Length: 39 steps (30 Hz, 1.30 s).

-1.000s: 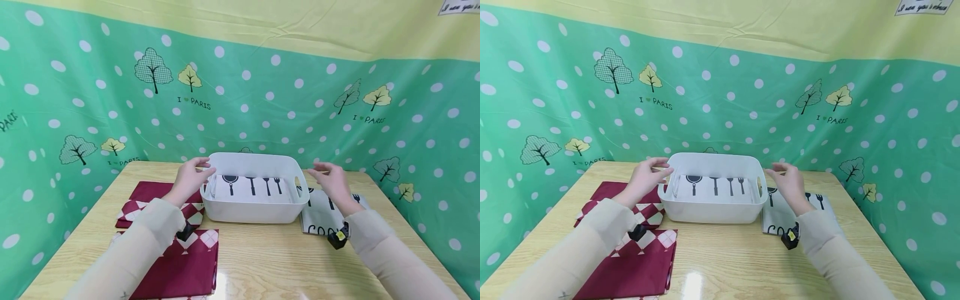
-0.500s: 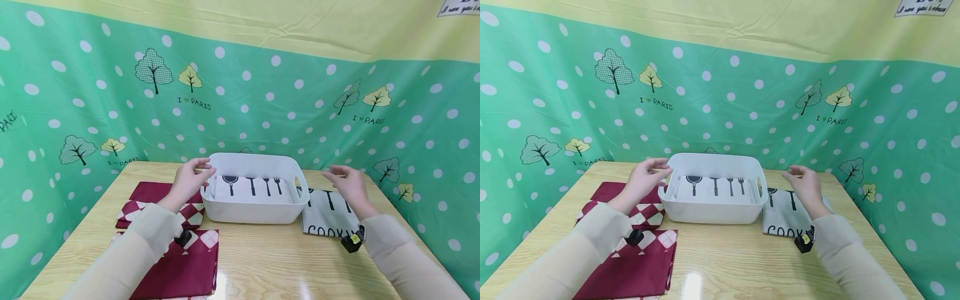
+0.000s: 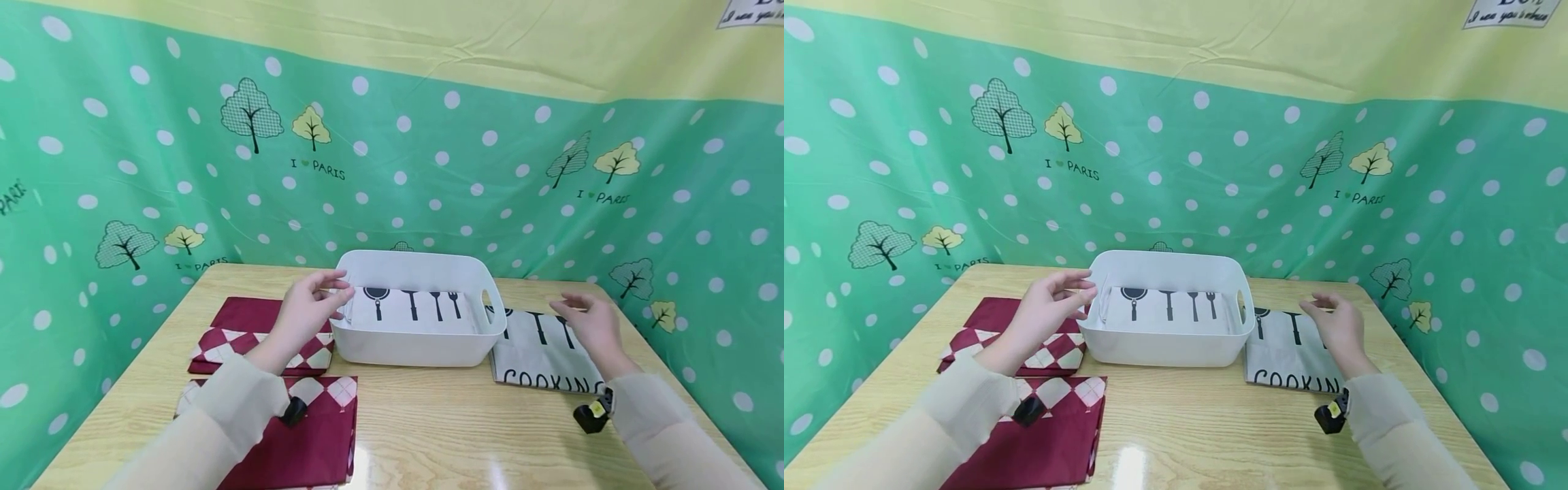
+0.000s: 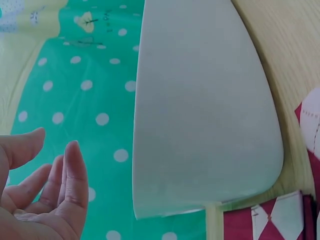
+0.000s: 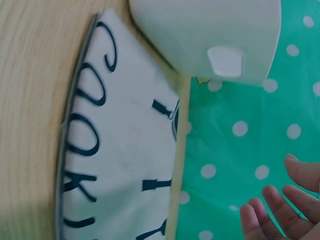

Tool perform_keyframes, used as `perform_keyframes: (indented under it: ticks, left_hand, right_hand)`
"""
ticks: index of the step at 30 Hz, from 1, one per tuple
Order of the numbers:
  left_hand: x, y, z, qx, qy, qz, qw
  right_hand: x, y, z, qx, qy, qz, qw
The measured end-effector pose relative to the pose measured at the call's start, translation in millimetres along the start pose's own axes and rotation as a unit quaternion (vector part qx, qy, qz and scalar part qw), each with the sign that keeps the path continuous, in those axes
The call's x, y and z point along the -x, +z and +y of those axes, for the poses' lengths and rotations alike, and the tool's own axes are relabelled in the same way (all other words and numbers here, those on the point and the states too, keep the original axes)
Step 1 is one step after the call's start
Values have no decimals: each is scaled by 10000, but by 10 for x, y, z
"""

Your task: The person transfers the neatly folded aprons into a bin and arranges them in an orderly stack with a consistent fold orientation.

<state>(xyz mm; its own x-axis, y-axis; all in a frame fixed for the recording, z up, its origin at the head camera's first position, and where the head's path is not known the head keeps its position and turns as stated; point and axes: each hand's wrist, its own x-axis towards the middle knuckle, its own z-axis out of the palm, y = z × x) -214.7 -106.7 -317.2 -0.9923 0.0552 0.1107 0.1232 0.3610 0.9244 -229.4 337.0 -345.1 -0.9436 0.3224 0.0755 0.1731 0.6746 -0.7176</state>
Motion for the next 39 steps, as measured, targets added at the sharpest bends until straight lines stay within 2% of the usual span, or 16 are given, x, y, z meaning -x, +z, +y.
perform_keyframes:
  ticks: [7, 18, 29, 35, 39]
  left_hand:
    - [138, 72, 20, 250, 126, -109, 9995]
    - [303, 169, -43, 420, 57, -251, 9988]
    - [391, 234, -77, 599, -79, -268, 9978]
    - [426, 265, -102, 871, 35, -334, 9956]
    - [455, 310, -124, 1031, -47, -393, 9939]
  right_hand:
    - [-5, -46, 193, -163, 285, -150, 9993]
    - [0, -97, 477, -345, 755, -278, 9962]
    - [23, -154, 682, -202, 986, -222, 9947]
    - [6, -182, 779, -161, 1219, -102, 9924]
    - [3, -198, 823, -195, 1406, -73, 9899]
